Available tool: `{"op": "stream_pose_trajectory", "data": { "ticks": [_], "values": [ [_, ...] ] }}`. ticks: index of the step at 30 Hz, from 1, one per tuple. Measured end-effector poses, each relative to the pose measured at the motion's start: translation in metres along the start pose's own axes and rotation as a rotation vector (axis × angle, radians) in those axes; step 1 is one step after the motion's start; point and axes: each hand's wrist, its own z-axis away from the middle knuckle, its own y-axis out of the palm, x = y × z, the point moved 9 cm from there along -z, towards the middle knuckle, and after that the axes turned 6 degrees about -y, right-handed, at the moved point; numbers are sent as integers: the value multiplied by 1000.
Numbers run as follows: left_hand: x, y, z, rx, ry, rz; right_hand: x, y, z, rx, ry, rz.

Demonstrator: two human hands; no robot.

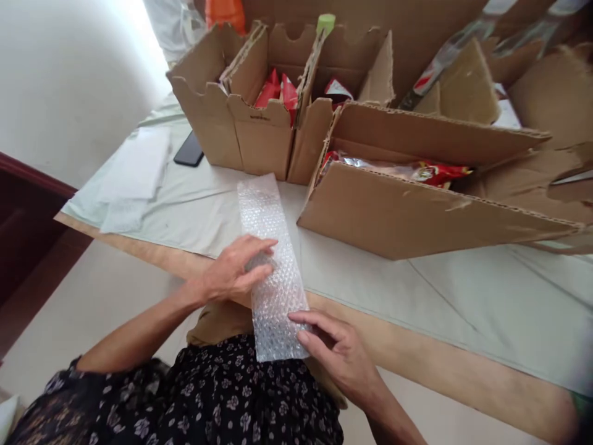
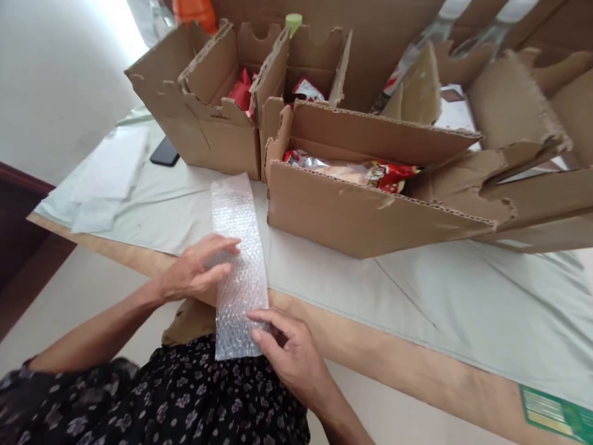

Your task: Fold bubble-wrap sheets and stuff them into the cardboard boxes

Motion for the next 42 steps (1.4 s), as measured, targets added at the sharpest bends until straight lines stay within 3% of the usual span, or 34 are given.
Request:
{"op": "stream_pose_trajectory", "data": {
  "ticks": [3,6,8,11,13,16,20,23,28,32,35,37,39,40,42],
  "values": [
    [18,17,43,76,-97,442,10,-7,-21,-53,-6,-211],
    [37,14,49,-99,-138,653,15,-8,-65,-132,-36,-397],
    [47,6,46,-291,-203,500,7,-2,-95,-119,33,-427],
    [39,-4,44,-506,-239,73,-1,1,-118,-54,84,-345],
    [26,-4,44,-552,-196,-118,5,-9,-117,-50,-11,-199],
    [13,-4,48,-582,-136,-259,26,-24,-102,-88,-257,227],
    [8,-3,51,-548,-105,-364,36,-4,-90,36,-516,810],
    [2,-6,56,-546,-90,-417,33,9,-92,50,-596,1021],
    [-17,3,69,-412,57,-303,45,15,-83,54,-609,944],
    [-1,3,72,-402,-114,-81,42,5,-80,56,-395,727],
    [7,0,70,-431,-207,-92,39,-6,-80,-50,-324,590],
    [9,-1,67,-435,-220,-158,47,-14,-74,-185,-417,614],
    [12,-2,66,-438,-240,-221,63,-14,-61,-299,-605,735],
    [14,-3,66,-438,-252,-245,68,-9,-55,-309,-700,816],
    [17,-3,65,-431,-262,-285,68,8,-51,-206,-814,974]
  ]
}}
